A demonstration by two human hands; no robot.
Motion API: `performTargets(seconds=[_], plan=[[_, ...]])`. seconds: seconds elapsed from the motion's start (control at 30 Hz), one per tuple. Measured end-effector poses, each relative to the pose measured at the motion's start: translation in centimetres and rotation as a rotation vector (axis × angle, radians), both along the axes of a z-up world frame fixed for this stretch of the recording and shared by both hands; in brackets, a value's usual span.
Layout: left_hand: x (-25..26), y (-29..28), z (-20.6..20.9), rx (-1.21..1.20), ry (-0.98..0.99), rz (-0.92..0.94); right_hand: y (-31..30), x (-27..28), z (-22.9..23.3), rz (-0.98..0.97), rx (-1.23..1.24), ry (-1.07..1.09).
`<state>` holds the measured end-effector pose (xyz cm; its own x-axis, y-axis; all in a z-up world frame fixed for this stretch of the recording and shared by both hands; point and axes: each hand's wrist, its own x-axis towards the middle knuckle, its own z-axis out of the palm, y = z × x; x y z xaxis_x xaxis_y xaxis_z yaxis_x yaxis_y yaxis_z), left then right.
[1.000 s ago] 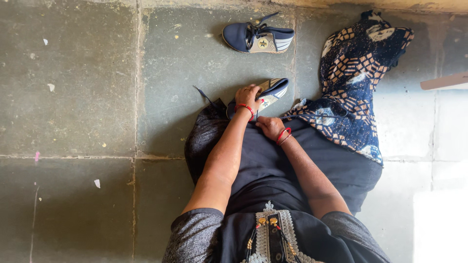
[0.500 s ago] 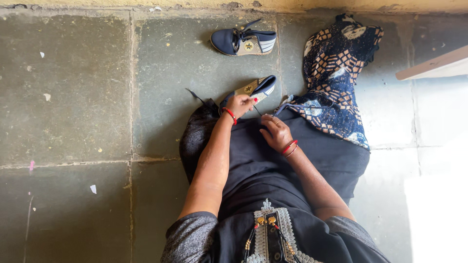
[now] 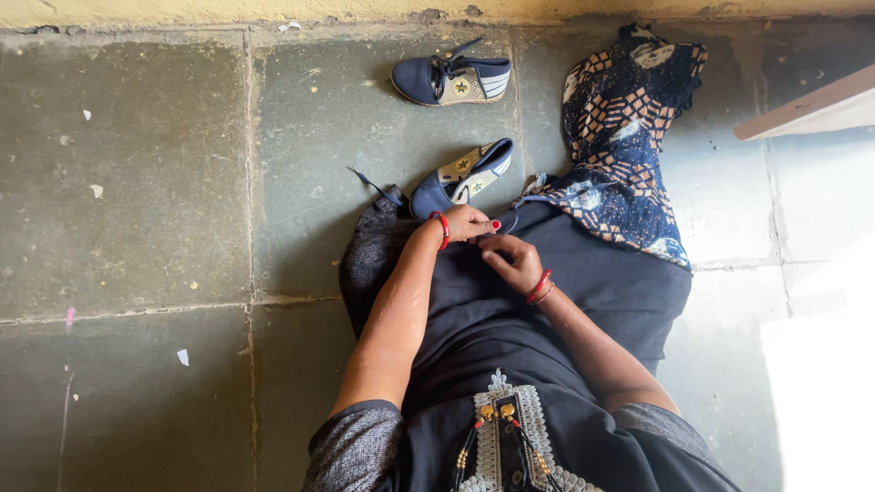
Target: The person sits on the floor and threads a dark blue shoelace through the eyelets of a child's sneaker. They pull the lace through repeatedly, adjust the shoe, and continue threading until the laces are fully inserted.
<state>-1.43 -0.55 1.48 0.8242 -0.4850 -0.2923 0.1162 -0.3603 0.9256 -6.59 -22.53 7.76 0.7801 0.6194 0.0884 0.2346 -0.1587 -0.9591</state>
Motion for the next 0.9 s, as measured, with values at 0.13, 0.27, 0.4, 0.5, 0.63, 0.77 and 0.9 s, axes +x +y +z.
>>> performTargets(seconds=[0.13,0.27,0.4,0.5,0.63,0.77,0.9], plan=[[-2.2,-1.2,2.5,-0.150,0.027,0.017,-2.1,0.5,-2.6,-0.375,0.361,0.712],[-4.5,-3.4,4.8,-0.093,0.013,-0.055,-4.3,3.2,-2.3,-0.452,0.567,1.036],[-6.7,-5.0,5.4,0.096,-0.183,-0.187,-9.2,6.4,-0.1,-0.396,0.697,0.923],[-6.5,-5.0,5.3,0.186,-0.086,-0.214,-14.1,7.9,1.5,-0.485,0.712,0.755],[-5.6,-4.6,4.9,0.135,0.032,-0.224,-19.4,7.4,2.9,-0.616,0.705,0.608],[-5.3,-4.8,4.3,0.153,0.050,-0.237,-21.7,6.7,4.0,-0.765,0.683,0.504],[-5.3,-3.9,3.5,-0.058,-0.049,-0.066,-21.3,6.5,5.5,-0.800,0.603,0.408]])
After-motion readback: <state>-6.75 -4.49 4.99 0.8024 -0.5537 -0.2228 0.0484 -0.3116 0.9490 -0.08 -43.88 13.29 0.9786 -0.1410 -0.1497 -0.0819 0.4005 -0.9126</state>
